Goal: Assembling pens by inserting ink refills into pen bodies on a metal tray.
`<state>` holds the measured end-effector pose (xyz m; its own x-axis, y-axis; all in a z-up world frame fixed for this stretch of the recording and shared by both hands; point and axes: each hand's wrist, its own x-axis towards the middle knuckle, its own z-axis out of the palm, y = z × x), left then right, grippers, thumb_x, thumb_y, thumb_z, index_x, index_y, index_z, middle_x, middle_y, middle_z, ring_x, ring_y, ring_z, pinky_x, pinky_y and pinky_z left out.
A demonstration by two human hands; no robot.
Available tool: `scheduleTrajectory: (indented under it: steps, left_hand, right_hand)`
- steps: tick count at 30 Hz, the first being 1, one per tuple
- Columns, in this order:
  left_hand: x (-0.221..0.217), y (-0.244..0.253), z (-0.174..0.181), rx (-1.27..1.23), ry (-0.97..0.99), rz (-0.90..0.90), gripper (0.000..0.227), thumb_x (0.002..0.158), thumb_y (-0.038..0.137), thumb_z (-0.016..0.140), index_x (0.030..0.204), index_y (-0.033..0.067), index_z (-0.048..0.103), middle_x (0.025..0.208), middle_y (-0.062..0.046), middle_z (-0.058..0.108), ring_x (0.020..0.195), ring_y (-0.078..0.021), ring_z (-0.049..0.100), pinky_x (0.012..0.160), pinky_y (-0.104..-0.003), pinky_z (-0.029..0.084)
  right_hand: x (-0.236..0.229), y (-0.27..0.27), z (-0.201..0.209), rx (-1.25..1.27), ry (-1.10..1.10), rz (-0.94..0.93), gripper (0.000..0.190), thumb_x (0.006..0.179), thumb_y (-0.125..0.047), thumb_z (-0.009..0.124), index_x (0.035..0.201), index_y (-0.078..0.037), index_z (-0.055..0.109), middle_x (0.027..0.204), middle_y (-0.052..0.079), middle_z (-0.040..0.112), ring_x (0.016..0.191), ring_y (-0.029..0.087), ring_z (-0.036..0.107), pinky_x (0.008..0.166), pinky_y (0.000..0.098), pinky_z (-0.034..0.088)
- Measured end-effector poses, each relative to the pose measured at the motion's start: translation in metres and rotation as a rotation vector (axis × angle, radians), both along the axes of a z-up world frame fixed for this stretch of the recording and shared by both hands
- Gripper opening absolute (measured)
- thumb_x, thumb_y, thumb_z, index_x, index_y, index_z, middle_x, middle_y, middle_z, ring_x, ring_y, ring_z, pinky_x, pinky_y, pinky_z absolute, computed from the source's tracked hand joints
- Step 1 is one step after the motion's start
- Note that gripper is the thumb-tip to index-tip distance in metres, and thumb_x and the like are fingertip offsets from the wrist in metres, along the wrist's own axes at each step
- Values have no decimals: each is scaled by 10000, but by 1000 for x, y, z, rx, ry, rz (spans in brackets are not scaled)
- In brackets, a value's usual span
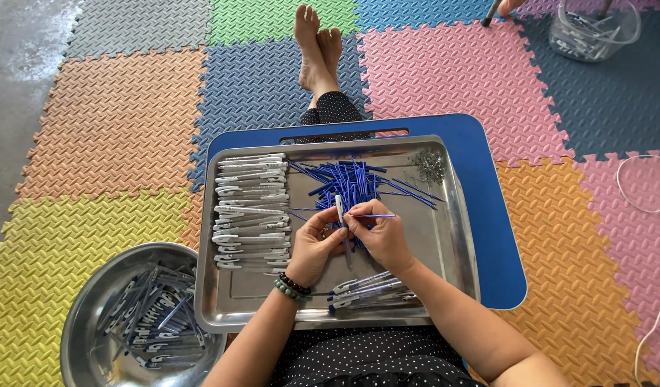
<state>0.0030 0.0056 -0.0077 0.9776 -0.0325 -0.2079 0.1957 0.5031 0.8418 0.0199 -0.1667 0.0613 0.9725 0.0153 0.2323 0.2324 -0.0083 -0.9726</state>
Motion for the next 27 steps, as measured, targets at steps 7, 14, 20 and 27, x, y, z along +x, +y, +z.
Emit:
scheduleTrajectory:
  steps: [7,14,20,27]
  left_hand:
    - [-2,-2,0,10,-2,27,606,965,-43,835,1533,-36,624,1313,-132,742,1009,-270,840,799,-516,765]
    - [-2,-5,0,0,17,22,594,981,-30,824,1540,-37,622,1327,-144,745,1019,-267,836,791,-507,763]
    - [0,-4,3,-15,16,25,583,985,-37,815,1537,-29,629,1332,-155,754,1007,-282,838,783,-527,760]
    - [4,3,16,-98,17,-1,538,1002,-67,768,1519,-23,629,1344,-227,757,985,-382,848,764,-572,750]
  right_hand:
    - [-3,-1,5,-90,-100,-34,133,948,11,897,930,6,765,900,140,846,666,198,819,594,288,661]
    - [-2,-4,4,-302,-368,-24,100,953,31,859,970,-43,794,992,97,856,830,241,845,752,333,684]
    - [5,-10,-6,-341,-331,30,154,970,-38,851,1093,-94,776,1144,87,843,879,263,843,760,359,698]
    - [22,-43,-4,-408,137,239,898,939,-83,741,1742,5,349,935,215,802,764,347,761,681,466,602]
